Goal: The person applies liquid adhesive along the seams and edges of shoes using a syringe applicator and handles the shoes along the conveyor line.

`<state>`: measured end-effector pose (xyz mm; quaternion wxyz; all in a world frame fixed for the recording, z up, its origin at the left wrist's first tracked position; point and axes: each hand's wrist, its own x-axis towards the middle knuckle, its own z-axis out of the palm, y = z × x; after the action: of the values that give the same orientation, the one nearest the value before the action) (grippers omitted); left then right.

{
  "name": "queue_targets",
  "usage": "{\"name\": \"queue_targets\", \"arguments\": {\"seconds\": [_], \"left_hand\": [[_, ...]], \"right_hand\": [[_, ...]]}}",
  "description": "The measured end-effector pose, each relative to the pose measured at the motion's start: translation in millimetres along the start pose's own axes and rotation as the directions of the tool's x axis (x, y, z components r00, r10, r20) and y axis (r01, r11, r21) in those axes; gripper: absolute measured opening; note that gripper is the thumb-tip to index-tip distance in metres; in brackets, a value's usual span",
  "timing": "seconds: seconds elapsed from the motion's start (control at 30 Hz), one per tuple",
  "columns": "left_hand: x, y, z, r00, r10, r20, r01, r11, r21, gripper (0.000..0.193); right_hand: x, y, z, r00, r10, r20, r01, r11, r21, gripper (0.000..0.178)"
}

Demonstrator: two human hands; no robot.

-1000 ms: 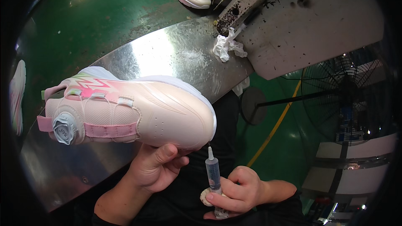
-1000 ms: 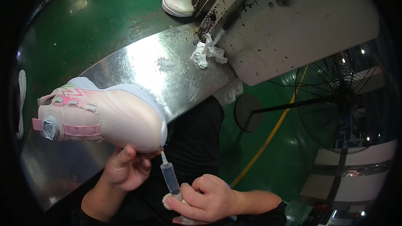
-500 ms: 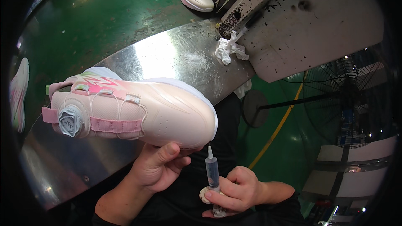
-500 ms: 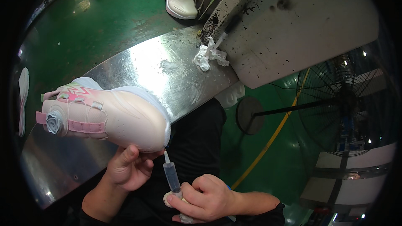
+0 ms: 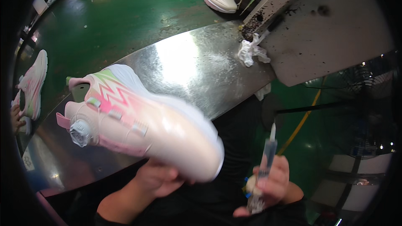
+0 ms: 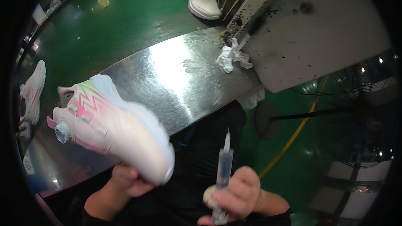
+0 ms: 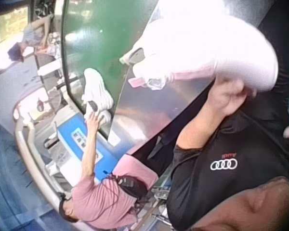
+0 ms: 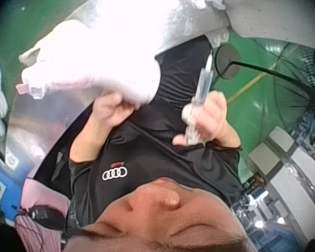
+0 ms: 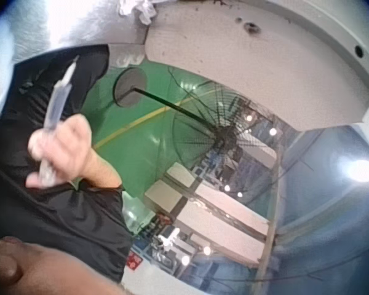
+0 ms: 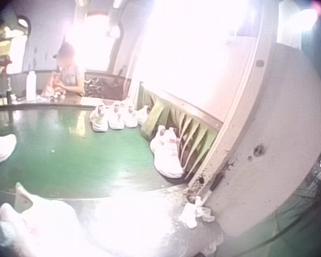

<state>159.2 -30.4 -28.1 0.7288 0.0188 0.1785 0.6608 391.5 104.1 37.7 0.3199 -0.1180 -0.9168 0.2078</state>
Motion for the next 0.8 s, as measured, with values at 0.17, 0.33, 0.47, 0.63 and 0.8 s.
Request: {"name": "queue_targets", "arguments": {"seconds": [0.17, 0.33, 0.47, 0.63, 0.8], "left_hand": [[-104.7, 43.3, 5.2, 0.859, 0.283, -0.427, -0.127, 0.925, 0.359, 0.077], [-171.6, 131.7, -58.3, 0.678, 0.631, -0.376, -0.186, 0.642, 0.743, 0.068], [-111.0, 183.8, -83.5, 0.686, 0.691, -0.23, -0.465, 0.659, 0.591, 0.062], [-72.5, 183.8, -80.2, 0.635, 0.745, -0.203, -0.487, 0.59, 0.644, 0.062], [-60.9, 181.3, -77.2, 0.584, 0.79, -0.184, -0.433, 0.496, 0.753, 0.061]], "right_hand": [[9.4, 39.1, 15.5, 0.99, 0.109, 0.084, -0.119, 0.985, 0.126, 0.076], [34.9, 58.1, 45.5, 0.986, 0.107, 0.128, -0.132, 0.969, 0.207, 0.079], [46.6, 69.8, 54.1, 0.984, 0.118, 0.133, -0.139, 0.976, 0.167, 0.079], [54.0, 93.7, 54.6, 0.979, 0.166, 0.121, -0.182, 0.973, 0.141, 0.079], [63.4, 113.0, 59.5, 0.977, 0.203, 0.068, -0.208, 0.975, 0.083, 0.082]]}}
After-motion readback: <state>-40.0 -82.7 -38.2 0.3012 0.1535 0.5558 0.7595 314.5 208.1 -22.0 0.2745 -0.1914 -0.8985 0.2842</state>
